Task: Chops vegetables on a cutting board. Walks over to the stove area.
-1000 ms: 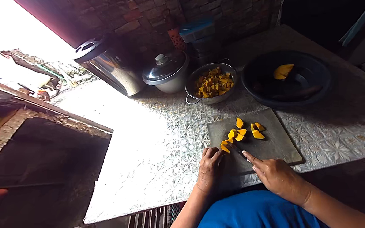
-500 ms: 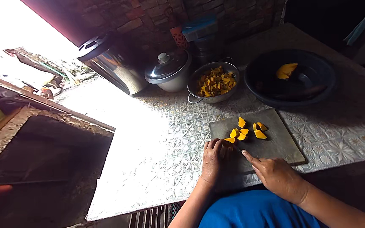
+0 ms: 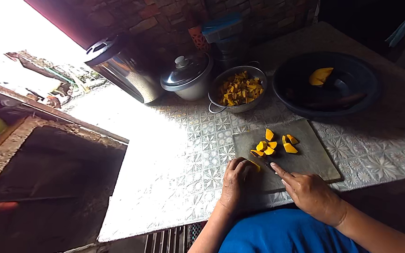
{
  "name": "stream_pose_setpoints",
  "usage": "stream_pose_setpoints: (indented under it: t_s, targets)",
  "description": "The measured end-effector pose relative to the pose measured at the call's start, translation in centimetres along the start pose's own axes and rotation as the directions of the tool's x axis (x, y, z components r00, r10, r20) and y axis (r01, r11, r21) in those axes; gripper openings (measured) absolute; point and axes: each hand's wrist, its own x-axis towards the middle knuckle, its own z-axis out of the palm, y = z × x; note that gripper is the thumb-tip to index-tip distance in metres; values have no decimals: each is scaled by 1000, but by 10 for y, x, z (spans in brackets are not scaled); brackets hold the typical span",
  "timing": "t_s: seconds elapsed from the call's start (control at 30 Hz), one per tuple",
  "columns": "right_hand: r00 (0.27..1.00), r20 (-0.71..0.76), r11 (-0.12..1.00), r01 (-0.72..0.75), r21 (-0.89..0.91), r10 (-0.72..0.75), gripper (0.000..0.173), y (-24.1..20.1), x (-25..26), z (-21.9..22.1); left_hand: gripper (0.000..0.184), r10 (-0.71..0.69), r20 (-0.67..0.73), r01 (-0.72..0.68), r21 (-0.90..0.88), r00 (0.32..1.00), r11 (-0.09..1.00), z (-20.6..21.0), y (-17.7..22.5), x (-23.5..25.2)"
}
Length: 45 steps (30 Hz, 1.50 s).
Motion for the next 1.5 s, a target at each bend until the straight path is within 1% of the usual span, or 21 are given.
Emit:
stream_pose_setpoints:
  t_s: [0.13,0.27,0.37,0.53,0.63,0.7,0.9,1.0,1.17,1.37,1.5]
  targets:
    - [1000,-3,1000,30,-8,-30,46,-2,0,-2,19,10,-11,-10,-7,1000,1000,2,0,1]
    - [999,2,999,42,-18,-42,46,-2,-1,-3,16,32,-40,-31,15,999,999,2,1,0]
    - [999,12,999,39,-12,-39,46,-3,-3,-3,18,72,-19,-71,34,997,997,1,1,2]
    - [999,8,999,41,4,-41,46,-3,-3,-2,14,94,0,-94,41,996,995,2,3,1]
    - [998,29,999,53,1,-53,46,-3,-4,-1,13,104,-5,-104,15,995,995,3,1,-1]
    - [997,54,998,57,-9,-56,47,-3,-5,0,12,107,-16,-107,1,994,994,4,-1,-3]
    - [994,46,995,103,-19,-102,47,-3,-8,0,10,130,-83,-133,-28,988,991,7,-7,-8]
    - [991,78,991,112,-67,-107,49,-5,-9,-2,11,135,-86,-138,-25,987,990,8,-7,-8]
    - [990,89,984,120,-131,-109,51,-10,-10,-3,10,151,-104,-154,-17,983,988,9,-7,-9]
    - [985,143,973,120,-198,-92,54,-20,-1,-7,11,179,-108,-178,18,978,984,11,-7,-10]
    - [983,163,960,121,-252,-82,54,-26,4,-8,11,169,-122,-168,16,978,986,11,-6,-10]
